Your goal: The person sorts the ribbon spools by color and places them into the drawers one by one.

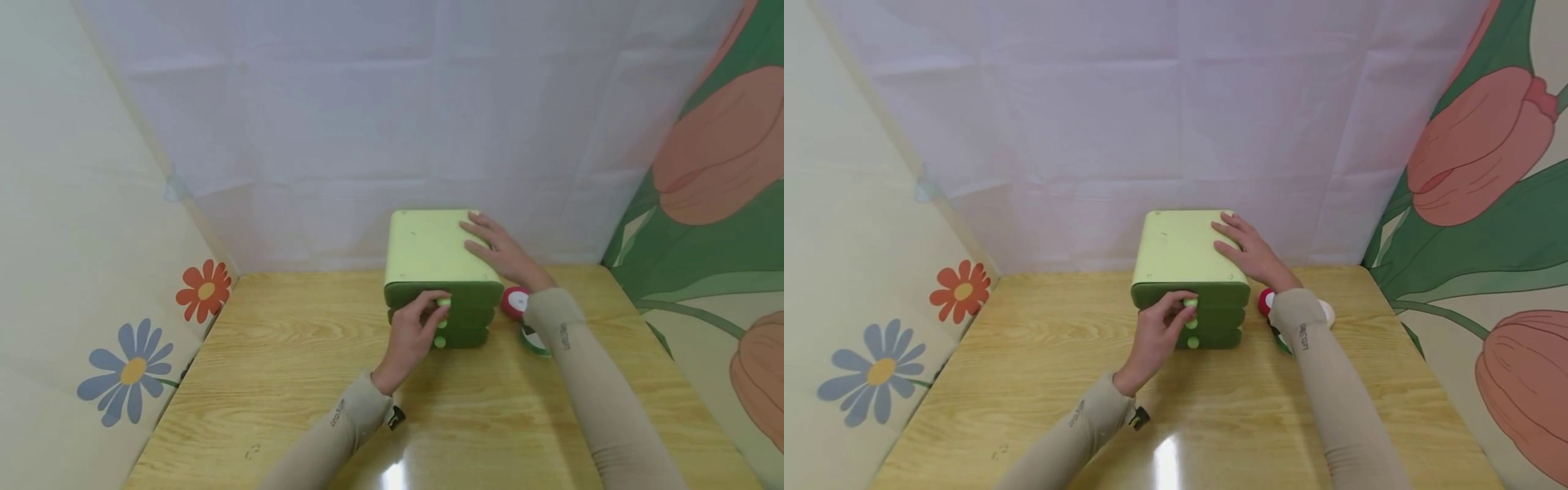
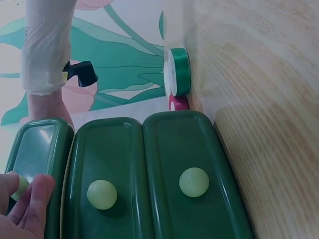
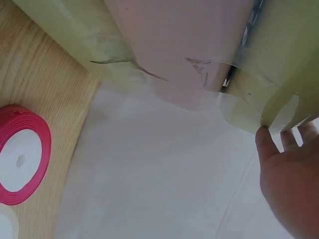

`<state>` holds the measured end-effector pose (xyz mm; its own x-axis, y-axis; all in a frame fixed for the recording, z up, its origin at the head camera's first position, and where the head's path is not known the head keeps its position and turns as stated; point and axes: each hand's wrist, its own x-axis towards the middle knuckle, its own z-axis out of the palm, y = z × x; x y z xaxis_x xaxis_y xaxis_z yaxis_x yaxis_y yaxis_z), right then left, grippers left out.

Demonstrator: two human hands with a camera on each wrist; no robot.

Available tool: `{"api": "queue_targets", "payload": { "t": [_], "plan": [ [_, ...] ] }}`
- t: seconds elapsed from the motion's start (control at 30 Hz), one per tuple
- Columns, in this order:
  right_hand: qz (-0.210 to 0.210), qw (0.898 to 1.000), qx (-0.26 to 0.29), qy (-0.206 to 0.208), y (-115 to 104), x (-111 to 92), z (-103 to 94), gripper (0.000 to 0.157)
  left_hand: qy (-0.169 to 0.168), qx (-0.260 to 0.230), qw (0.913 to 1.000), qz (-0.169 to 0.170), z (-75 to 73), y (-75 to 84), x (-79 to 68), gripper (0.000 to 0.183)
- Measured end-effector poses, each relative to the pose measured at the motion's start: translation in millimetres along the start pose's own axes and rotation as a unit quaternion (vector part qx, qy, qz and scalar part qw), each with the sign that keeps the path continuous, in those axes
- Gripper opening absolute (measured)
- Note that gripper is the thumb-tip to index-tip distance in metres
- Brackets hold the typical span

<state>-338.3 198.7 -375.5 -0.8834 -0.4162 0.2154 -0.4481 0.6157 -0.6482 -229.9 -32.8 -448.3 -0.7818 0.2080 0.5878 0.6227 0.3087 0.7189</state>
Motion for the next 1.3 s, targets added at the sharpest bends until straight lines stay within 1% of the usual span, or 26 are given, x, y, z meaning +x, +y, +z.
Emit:
{"api": "queue_targets", "payload": {
  "t": [0.23,0.5,0.77,1.13,1.3],
  "plan": [
    [0.003,1.0,0.004,0.003,0.8,1.1,-0.7,0.058,0.001,0.005,0.9999,0.015,-1.8,6.5,-4.9,0.02],
    [0.001,1.0,0.002,-0.001,0.4,1.7,-0.9,0.058,-0.01,0.005,0.9999,0.006,-4.8,13.8,-14.0,0.021],
    [-0.001,1.0,0.007,0.0,2.4,1.8,0.5,0.058,-0.011,0.01,0.9998,0.011,-6.6,21.2,-22.3,0.02],
    [-0.002,1.0,0.009,0.001,4.7,2.5,1.3,0.057,0.007,0.022,0.9976,0.066,-6.6,30.2,-35.9,0.019],
    [-0.002,1.0,0.01,0.001,6.4,3.4,1.8,0.058,0.011,0.03,0.9963,0.079,-6.9,33.9,-43.4,0.02]
  ]
}}
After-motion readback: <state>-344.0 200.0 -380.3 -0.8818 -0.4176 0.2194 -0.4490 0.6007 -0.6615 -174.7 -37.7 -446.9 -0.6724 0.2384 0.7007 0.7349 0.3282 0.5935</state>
